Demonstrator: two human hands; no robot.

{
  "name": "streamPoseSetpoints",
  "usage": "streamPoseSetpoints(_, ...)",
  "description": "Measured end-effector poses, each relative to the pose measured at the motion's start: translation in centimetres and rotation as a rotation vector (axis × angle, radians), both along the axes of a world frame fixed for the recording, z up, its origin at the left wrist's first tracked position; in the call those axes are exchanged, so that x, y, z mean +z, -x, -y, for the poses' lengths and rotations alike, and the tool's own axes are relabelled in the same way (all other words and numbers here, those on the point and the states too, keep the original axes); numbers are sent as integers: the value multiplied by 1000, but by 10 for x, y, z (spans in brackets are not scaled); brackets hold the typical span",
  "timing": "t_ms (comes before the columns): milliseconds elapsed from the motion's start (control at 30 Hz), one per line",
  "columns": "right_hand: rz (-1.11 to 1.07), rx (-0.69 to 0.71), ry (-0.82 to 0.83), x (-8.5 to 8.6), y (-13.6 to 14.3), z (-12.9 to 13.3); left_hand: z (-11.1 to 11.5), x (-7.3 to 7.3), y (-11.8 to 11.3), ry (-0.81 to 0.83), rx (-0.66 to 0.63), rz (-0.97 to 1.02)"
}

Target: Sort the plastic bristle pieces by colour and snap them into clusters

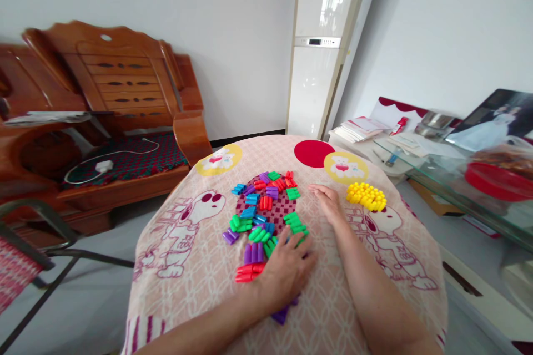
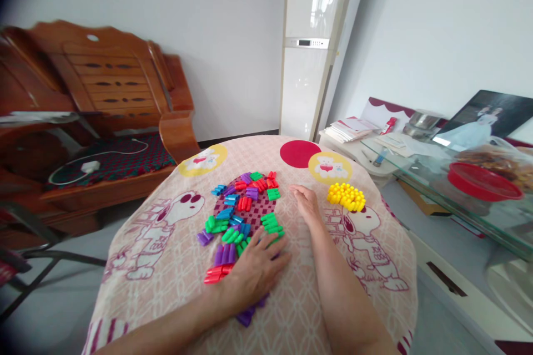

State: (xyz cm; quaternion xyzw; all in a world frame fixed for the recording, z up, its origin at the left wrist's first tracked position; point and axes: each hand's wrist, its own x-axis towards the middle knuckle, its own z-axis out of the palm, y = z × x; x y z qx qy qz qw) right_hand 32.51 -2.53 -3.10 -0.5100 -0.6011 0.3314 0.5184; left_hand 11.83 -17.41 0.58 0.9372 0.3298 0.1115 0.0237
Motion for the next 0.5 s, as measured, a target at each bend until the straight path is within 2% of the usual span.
streamPoseSetpoints(167, 21, -16, 12, 1, 0, 1, -47, 13, 38, 20, 220, 25)
streamPoseSetpoints(333, 37, -37, 0, 3, 2, 2, -88, 25, 66, 24, 358, 33)
streamPoseSetpoints(433, 29, -54, 3, 6, 4, 2, -104, 39, 63, -37, 420, 38)
streamPoseSetpoints(500, 26, -69, 13, 7, 5, 2, -100, 49, 47, -67, 408, 36)
